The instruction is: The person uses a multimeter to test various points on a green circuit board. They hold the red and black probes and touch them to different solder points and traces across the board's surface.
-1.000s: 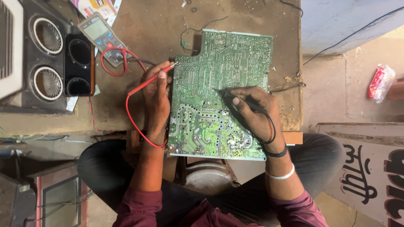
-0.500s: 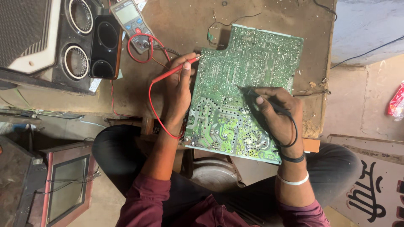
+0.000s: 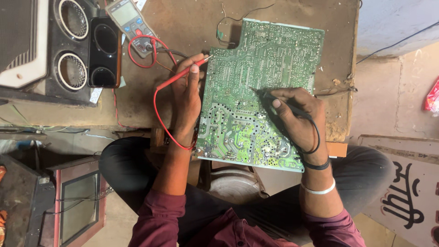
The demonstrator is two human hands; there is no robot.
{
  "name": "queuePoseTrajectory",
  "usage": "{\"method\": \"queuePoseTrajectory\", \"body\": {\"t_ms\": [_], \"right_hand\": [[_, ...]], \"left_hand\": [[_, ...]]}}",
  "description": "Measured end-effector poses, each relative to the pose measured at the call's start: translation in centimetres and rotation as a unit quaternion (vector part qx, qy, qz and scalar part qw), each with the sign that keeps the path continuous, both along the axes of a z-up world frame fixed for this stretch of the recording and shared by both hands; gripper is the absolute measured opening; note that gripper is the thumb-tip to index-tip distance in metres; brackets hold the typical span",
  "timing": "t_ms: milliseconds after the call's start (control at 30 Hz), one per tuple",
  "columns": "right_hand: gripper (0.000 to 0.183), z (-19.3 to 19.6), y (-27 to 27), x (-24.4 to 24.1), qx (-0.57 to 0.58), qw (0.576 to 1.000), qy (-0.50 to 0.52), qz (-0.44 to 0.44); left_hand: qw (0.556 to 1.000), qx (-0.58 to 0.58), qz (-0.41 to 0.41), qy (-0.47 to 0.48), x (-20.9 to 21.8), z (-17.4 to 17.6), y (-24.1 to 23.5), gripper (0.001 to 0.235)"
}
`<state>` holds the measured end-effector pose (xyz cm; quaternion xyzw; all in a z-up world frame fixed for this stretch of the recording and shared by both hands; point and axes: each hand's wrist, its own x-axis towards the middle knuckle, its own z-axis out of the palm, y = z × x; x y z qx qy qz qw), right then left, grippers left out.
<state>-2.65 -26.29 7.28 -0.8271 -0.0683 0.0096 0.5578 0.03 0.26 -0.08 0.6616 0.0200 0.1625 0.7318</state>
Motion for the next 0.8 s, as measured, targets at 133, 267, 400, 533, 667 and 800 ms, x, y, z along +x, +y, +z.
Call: {"method": "queuePoseTrajectory", "body": {"t_ms": [133,267,400,533,667,800], "right_hand": [[0.022,0.14,-0.14,-0.01,-0.019,0.999,-0.029,0.009],[0.021,0.31,-0.06,0.05,-0.028,0.999,-0.036,0.010],[0.020,0.43,-0.02,0.11,-0.037,0.999,-0.030,0.007],[0.020,0.46,-0.06,0.17,-0.043,0.998,-0.034,0.011],[0.019,0.40,-0.19,0.10,-0.051,0.998,-0.042,0.013],[0.020,0.40,-0.24,0.17,-0.046,0.998,-0.036,0.014]], "left_hand": [[0.999,-0.034,-0.017,0.000,-0.06,0.13,-0.11,0.040],[0.997,-0.075,-0.029,0.008,0.05,0.03,-0.08,0.042],[0.997,-0.074,-0.020,0.013,0.19,-0.15,-0.09,0.042],[1.000,-0.023,-0.005,-0.002,0.16,-0.15,-0.02,0.041],[1.000,-0.023,-0.003,-0.011,0.15,-0.29,-0.14,0.040],[1.000,-0.020,-0.004,-0.002,0.16,-0.33,-0.11,0.040]]}}
